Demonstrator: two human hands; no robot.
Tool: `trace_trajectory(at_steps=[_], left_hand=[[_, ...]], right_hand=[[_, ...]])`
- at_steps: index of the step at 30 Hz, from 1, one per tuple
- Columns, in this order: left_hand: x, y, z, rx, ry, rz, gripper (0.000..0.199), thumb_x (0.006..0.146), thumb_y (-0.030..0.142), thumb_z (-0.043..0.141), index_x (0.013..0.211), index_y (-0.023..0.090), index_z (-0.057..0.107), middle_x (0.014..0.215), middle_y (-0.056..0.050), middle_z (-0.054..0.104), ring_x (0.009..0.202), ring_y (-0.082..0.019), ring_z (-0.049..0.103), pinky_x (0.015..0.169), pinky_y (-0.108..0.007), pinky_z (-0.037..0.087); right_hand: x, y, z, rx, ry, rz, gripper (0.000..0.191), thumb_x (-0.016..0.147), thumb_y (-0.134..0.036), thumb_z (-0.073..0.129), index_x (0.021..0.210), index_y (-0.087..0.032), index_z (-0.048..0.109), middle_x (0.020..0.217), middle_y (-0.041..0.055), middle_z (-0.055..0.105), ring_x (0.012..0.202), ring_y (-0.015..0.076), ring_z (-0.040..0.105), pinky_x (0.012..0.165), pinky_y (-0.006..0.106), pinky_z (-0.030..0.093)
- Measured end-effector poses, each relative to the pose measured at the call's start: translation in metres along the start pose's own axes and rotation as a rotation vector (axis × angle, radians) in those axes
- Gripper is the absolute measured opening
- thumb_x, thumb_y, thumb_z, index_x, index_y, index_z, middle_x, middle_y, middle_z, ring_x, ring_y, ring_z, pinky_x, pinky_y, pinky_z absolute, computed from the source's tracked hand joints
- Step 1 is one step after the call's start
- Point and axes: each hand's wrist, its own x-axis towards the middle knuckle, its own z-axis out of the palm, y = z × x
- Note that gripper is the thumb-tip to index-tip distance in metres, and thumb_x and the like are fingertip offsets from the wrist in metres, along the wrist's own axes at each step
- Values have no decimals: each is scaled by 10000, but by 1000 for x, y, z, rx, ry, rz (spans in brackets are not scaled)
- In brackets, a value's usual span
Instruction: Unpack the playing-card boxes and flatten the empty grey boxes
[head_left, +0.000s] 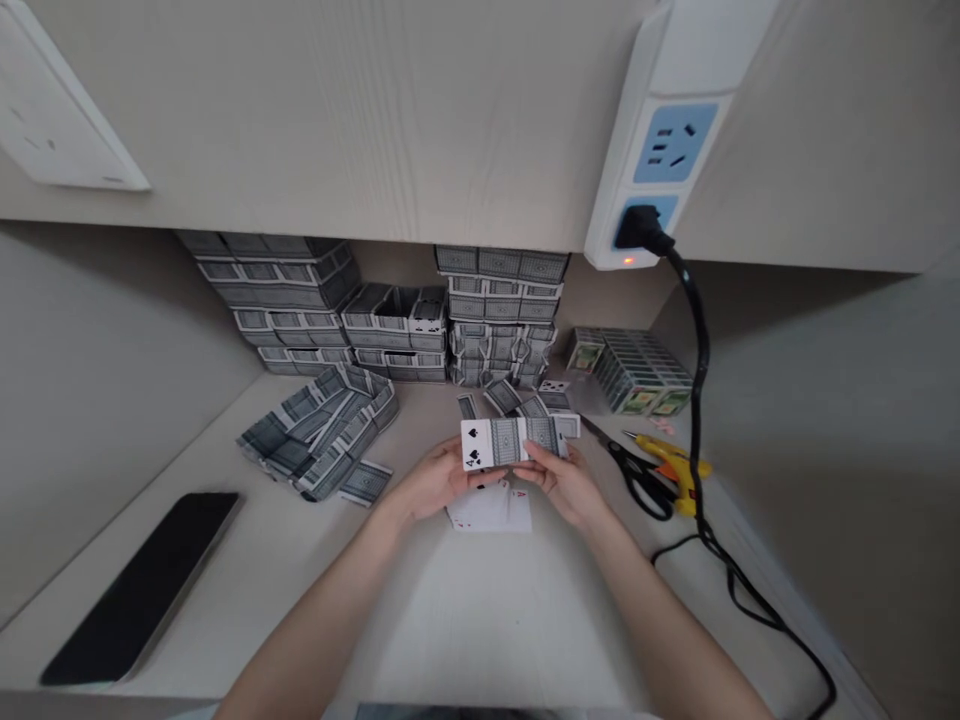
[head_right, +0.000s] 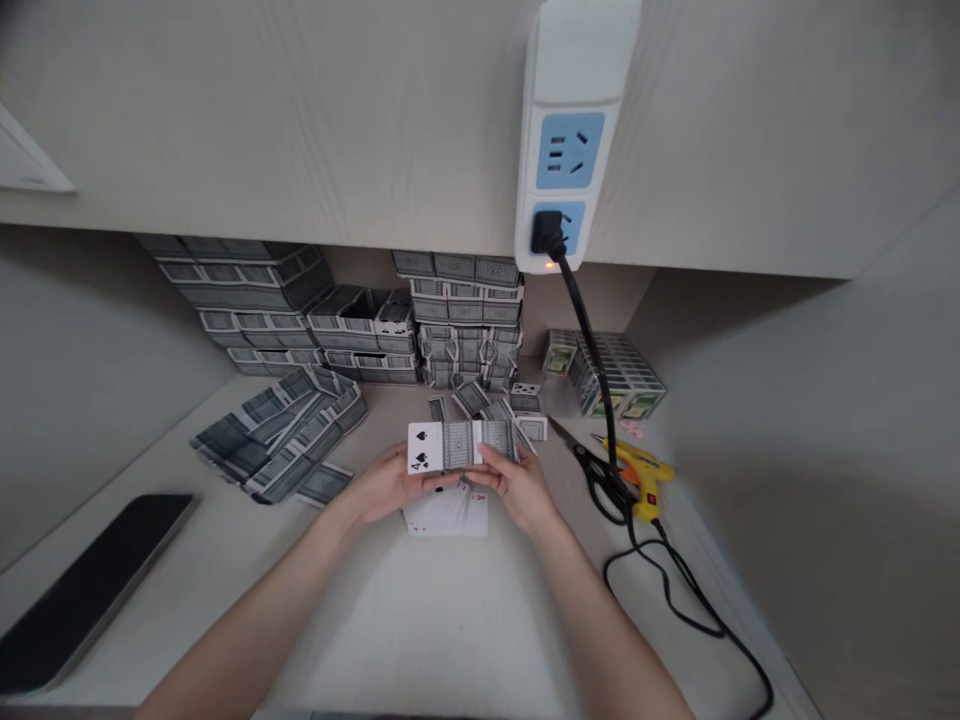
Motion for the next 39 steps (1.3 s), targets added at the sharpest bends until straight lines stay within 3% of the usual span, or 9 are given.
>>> trace_trajectory(at_steps=[6,9,12,16,20,26,32,36,39], left_hand=[[-4,2,2,-63,-43,-7,407,796,361,497,1123,119,521,1179,-168,534,1135,-267,457,973,-440,335],[-4,1,1,-65,-88,10,545,728,402,582,1193,144,462,1211,-164,507,1161,-279,424,973,-445,330],[-2,0,0,-59,-62,31,622,656,403,655,1198,174,455,1192,-148,526,1141,-287,442,939,-449,360],[-1,-1,1,-47,28,65,581,652,402,655,1161,174,492,1146,-136,559,1084,-285,488,885,-434,403],[0,-2,2,5,40,77,507,677,354,645,1131,167,518,1135,-128,563,1031,-261,524,843,-383,428],[5,-15,2,65,118,89,340,689,291,648,991,150,585,1042,-100,608,922,-196,572,802,-314,431],[11,-30,9,63,206,204,479,735,524,496,1003,137,583,945,-105,637,910,-209,572,774,-327,438],[11,-33,11,72,206,198,530,772,555,403,1087,151,543,911,-93,640,854,-197,579,740,-322,434],[10,-31,12,56,170,191,536,762,534,449,1108,132,523,888,-99,635,806,-190,575,712,-316,428]], right_hand=[[-3,0,4,-20,-14,-7,252,581,-242,727,788,-163,607,727,22,677,608,172,658,605,301,568],[-4,0,6,-35,29,-43,265,565,-252,736,771,-159,596,707,17,666,571,164,646,592,307,571],[-4,2,8,-81,57,-84,316,564,-269,736,817,-160,581,767,37,667,601,180,653,607,326,571],[-5,4,10,-114,69,-124,368,570,-267,730,883,-169,563,851,53,662,655,195,655,650,366,565],[-6,8,11,-177,84,-172,450,543,-258,744,942,-171,555,866,49,660,657,189,645,620,363,567],[-5,13,11,-251,84,-200,386,544,-298,741,859,-155,570,794,47,670,598,194,643,572,359,558],[-6,16,13,-284,124,-200,347,555,-323,736,815,-162,570,673,25,670,499,167,623,489,302,534],[-7,16,13,-327,127,-216,328,556,-359,733,768,-153,588,645,37,670,476,168,610,454,291,513],[-7,17,12,-338,116,-212,311,570,-371,721,758,-157,598,626,36,669,477,168,606,463,295,506]])
